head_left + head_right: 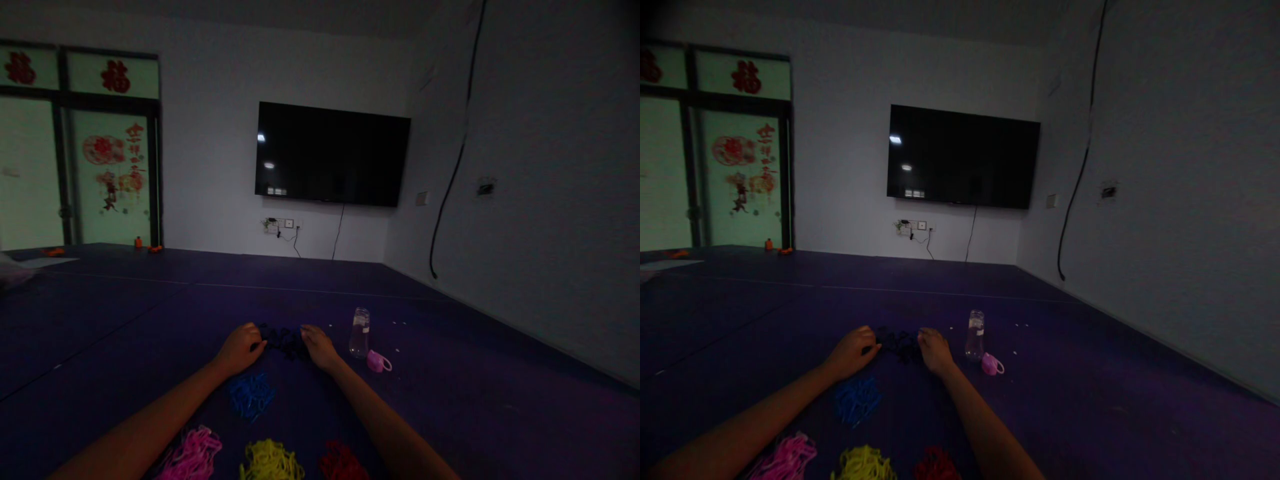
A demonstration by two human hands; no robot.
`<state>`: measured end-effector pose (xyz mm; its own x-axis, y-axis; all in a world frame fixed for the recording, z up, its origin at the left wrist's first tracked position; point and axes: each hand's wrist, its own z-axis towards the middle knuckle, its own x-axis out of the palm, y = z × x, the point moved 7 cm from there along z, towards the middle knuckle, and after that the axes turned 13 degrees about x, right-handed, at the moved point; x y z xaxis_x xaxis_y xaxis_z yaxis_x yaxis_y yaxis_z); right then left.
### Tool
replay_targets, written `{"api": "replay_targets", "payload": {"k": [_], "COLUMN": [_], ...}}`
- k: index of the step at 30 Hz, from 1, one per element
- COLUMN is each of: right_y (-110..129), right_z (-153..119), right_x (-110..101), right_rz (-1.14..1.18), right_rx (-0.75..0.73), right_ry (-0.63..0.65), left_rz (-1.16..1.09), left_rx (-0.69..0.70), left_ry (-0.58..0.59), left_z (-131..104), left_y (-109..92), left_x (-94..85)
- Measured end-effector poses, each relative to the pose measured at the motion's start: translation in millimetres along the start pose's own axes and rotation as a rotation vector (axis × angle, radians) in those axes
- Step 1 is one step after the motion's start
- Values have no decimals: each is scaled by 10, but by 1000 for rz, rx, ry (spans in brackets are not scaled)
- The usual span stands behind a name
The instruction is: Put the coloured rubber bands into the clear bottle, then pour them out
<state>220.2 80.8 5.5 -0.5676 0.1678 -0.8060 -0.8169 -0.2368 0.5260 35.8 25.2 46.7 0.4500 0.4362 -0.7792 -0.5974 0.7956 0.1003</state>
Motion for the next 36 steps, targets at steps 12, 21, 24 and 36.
{"api": "replay_targets", "payload": {"k": [12,21,24,36], "right_y": [15,56,66,476], "right_z": [-43,-28,-32,-323], "right_x": [60,-9,-37,-244], "right_rz": [-94,-41,-3,241], "right_rx": [28,0,-8,-226], "right_ry": [63,29,3,-47], "left_rz": [-8,-19,-22,-52], "left_rx": [4,-2,1,-28], "left_ry": [-9,-11,-11,2], "left_z": [3,3,-1,-10], "left_y": [-2,27,27,70], "left_x": [12,27,25,10]}}
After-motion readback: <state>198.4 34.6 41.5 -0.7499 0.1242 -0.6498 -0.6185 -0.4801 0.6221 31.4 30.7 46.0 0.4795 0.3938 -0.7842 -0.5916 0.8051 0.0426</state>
